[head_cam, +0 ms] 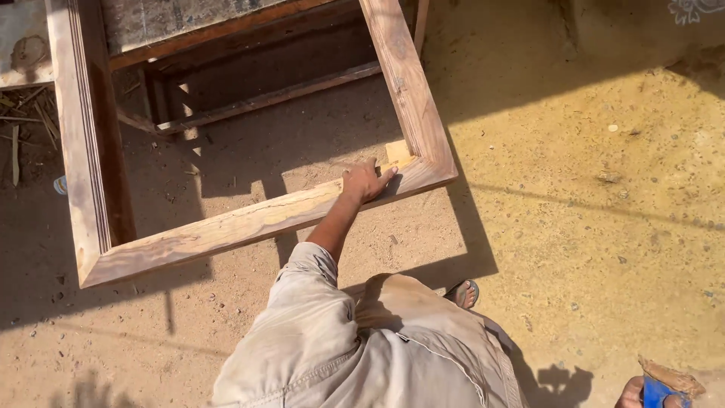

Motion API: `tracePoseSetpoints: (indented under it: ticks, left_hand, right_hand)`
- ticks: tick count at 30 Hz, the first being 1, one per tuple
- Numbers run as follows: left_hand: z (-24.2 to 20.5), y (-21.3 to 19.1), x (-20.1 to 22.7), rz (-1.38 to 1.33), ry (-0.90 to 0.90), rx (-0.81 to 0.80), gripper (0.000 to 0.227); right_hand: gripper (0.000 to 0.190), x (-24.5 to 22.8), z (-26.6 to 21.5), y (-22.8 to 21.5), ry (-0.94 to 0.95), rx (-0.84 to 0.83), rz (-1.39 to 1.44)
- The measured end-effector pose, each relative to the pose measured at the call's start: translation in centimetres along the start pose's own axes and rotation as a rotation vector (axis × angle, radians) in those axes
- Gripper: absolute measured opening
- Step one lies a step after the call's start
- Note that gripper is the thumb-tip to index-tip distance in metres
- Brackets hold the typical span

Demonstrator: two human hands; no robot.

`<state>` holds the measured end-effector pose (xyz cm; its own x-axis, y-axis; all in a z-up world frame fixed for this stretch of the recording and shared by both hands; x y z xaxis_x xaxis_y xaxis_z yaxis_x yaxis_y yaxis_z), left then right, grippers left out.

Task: Finishing a wooden frame by using an angle grinder, applying wood filler, and sanding the surfaces.

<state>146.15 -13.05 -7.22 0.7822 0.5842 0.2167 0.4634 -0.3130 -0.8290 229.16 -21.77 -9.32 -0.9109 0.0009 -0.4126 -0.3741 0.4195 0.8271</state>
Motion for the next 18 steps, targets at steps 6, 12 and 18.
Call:
tracePoseSetpoints:
  ticks: [6,12,18]
  left_hand:
    - [4.6,-0.6,9.6,-0.161,-0.146,0.128,0.098]
    - [11.5,-1.5,11.2,-0.444,-0.45,0.195,0.107]
    - [21.0,-7.7,7.9,-0.563,-0.702,0.336,0.092]
  right_hand:
    - [0.044,3.4,21.7,16.6,0.137,-0.007,-0.078]
    - [0.04,12.1,33.6,39.4,0.101,-0.261,-0.286]
    - [0.027,23.5,51.7,48.6,0.252,-0.343,-0.348]
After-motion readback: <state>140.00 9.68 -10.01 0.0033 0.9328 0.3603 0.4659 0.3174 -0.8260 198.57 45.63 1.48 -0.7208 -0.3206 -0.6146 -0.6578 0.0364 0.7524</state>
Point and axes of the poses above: each hand's wrist, its own z-axis towards the middle knuckle, its own y-axis out of the palm, x = y × z, the point moved 7 cm from there along z, towards the middle knuckle, and after that the axes turned 13 degrees about z, right-handed, at the moved point
